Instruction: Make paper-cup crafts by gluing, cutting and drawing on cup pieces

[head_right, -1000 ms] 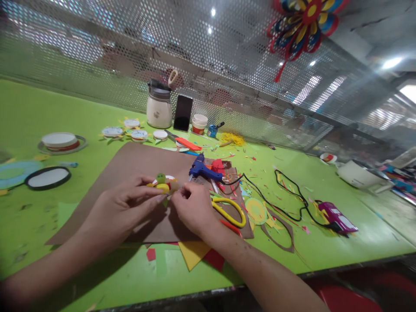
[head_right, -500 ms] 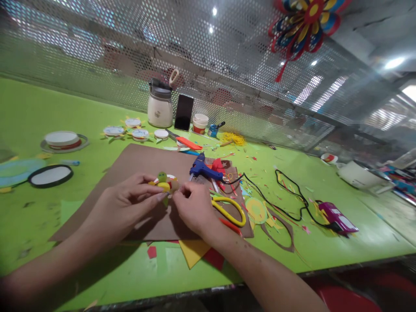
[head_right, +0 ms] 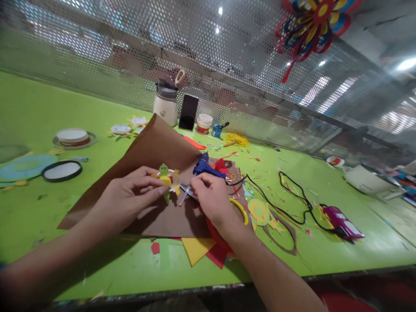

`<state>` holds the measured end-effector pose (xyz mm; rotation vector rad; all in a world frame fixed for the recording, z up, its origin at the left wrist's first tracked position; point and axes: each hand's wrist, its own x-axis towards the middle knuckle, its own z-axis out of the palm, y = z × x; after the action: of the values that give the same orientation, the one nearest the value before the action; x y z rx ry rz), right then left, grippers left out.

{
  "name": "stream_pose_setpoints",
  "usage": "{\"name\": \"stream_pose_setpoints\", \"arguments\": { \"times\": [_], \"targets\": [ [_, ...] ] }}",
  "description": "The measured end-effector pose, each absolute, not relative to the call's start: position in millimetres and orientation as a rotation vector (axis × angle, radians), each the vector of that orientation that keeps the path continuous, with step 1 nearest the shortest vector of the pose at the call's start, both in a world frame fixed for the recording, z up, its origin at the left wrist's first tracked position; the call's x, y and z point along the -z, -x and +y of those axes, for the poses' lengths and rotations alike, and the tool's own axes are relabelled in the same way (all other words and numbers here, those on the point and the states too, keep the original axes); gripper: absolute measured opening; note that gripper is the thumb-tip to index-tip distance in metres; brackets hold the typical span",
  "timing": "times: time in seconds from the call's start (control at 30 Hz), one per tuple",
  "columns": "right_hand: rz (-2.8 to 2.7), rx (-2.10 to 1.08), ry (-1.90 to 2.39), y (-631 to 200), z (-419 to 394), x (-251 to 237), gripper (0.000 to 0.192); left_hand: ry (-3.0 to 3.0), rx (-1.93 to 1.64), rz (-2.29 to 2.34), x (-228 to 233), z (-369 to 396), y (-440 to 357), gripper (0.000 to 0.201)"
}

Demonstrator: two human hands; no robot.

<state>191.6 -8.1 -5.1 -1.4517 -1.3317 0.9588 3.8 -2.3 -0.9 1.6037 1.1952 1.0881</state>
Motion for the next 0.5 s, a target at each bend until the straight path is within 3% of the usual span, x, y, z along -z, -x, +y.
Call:
{"name": "stream_pose_setpoints", "arguments": {
  "times": [0.23,0.5],
  "targets": [
    [-1.361,-0.923,1.383,-206.5,-5.2,3.3,0.02,-1.49,-1.026,1.112,0.6,-2.7,-2.0,0.017],
    [-1.522,-0.906,1.286,-206.7,-11.6,0.2,0.032,-0.94,-0.763,0.913,7.3,5.4,2.9,0.022]
  ]
}}
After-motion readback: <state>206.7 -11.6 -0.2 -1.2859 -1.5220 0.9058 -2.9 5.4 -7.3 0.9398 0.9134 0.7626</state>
